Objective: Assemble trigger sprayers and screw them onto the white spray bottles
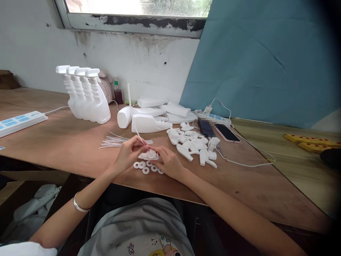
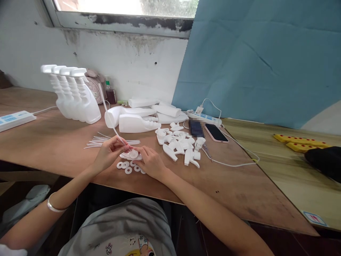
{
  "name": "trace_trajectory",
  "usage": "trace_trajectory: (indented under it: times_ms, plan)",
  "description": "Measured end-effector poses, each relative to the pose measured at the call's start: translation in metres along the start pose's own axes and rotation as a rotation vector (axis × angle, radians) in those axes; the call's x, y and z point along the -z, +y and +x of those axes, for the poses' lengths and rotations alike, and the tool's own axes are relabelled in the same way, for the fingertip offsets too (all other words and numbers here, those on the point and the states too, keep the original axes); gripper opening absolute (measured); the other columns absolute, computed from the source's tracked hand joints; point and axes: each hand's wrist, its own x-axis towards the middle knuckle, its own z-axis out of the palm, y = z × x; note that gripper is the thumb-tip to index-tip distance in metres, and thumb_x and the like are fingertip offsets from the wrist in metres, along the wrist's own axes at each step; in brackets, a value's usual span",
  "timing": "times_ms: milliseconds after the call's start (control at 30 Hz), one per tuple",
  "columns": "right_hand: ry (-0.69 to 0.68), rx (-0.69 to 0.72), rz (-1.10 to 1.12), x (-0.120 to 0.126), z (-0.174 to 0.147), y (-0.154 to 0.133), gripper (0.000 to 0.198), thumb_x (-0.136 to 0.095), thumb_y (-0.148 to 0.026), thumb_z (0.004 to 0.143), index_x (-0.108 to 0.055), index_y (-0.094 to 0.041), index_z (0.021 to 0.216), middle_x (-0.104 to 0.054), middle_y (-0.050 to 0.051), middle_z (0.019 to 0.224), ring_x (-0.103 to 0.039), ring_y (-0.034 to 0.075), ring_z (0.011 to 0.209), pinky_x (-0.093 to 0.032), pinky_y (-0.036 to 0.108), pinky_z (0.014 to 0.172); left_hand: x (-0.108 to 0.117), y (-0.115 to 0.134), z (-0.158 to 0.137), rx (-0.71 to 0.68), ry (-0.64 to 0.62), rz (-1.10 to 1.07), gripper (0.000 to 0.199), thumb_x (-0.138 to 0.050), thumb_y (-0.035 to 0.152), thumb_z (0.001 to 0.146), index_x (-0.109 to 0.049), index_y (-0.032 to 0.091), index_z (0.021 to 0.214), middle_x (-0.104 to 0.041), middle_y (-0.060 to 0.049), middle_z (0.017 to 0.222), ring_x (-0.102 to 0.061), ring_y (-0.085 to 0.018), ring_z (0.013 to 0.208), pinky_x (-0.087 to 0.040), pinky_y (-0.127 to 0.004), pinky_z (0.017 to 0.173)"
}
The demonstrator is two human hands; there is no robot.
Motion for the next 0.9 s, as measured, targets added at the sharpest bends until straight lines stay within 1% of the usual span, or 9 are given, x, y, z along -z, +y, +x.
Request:
trace_trajectory:
  times_ms: [133,233,433,533,633,733,800,900]
  plan:
    - [-0.006,0.001,-0.004,0.001,0.0,-0.001,0.037,-0.055,-0.036,0.082,-0.046,-0.02,0.114,-0.06,0.008,0.094,-0.059,0.022,0.085,-0.05,0.035,0.073,-0.003,-0.002,0.0,-0.031,-0.015,0.048,0.024,-0.061,0.035,0.075,-0.048,0.015,0.078,-0.062,-0.003,0.073,-0.063,-0.016,0.072,-0.051,-0.029,0.069]
    - [-0.008,-0.003,0.002,0.002,0.001,-0.001,0.038,-0.055,-0.036,0.082,-0.046,-0.02,0.114,-0.06,0.008,0.094,-0.059,0.021,0.085,-0.05,0.035,0.074,-0.004,-0.001,-0.002,-0.06,0.005,0.116,0.022,-0.059,0.035,0.077,-0.049,0.016,0.08,-0.062,-0.003,0.074,-0.064,-0.017,0.075,-0.051,-0.028,0.069]
    - [-0.023,-0.006,0.011,0.001,0.0,0.0,0.035,-0.055,-0.035,0.082,-0.046,-0.02,0.112,-0.059,0.009,0.096,-0.058,0.022,0.089,-0.049,0.036,0.075,-0.004,0.004,-0.004,-0.173,0.034,0.399,0.013,-0.054,0.03,0.082,-0.05,0.017,0.082,-0.064,0.0,0.073,-0.063,-0.014,0.071,-0.047,-0.023,0.065]
    - [-0.015,-0.011,0.006,0.001,0.001,-0.001,0.034,-0.055,-0.035,0.082,-0.046,-0.019,0.11,-0.06,0.009,0.095,-0.058,0.022,0.087,-0.049,0.036,0.074,-0.005,0.003,-0.004,-0.221,0.039,0.494,0.012,-0.052,0.03,0.083,-0.049,0.018,0.083,-0.064,0.001,0.074,-0.062,-0.012,0.07,-0.045,-0.021,0.064]
    - [-0.012,-0.019,0.008,0.002,0.001,-0.002,0.033,-0.055,-0.036,0.082,-0.046,-0.018,0.108,-0.06,0.009,0.092,-0.058,0.022,0.083,-0.049,0.035,0.073,-0.007,0.002,-0.003,-0.272,0.035,0.593,0.011,-0.05,0.029,0.084,-0.05,0.018,0.084,-0.062,0.0,0.076,-0.061,-0.012,0.07,-0.044,-0.022,0.064]
    - [-0.012,-0.027,0.017,0.002,0.002,-0.003,0.033,-0.055,-0.038,0.082,-0.047,-0.017,0.106,-0.06,0.008,0.091,-0.059,0.021,0.082,-0.049,0.034,0.072,-0.011,0.002,-0.002,-0.335,0.016,0.707,0.009,-0.049,0.027,0.084,-0.051,0.018,0.083,-0.061,0.0,0.077,-0.058,-0.014,0.074,-0.043,-0.024,0.068]
    - [-0.019,-0.04,0.021,0.002,0.002,-0.002,0.034,-0.055,-0.039,0.081,-0.046,-0.018,0.106,-0.059,0.008,0.091,-0.059,0.021,0.082,-0.049,0.034,0.071,-0.013,0.003,-0.001,-0.328,-0.014,0.745,0.008,-0.05,0.025,0.084,-0.051,0.017,0.081,-0.06,0.0,0.075,-0.057,-0.014,0.074,-0.042,-0.026,0.069]
    - [-0.029,-0.071,0.035,0.002,0.002,-0.001,0.039,-0.057,-0.043,0.078,-0.046,-0.019,0.107,-0.059,0.008,0.091,-0.059,0.022,0.083,-0.049,0.034,0.071,-0.013,0.002,0.001,-0.264,-0.029,0.723,0.008,-0.05,0.025,0.083,-0.052,0.018,0.082,-0.061,0.001,0.074,-0.056,-0.014,0.072,-0.042,-0.026,0.068]
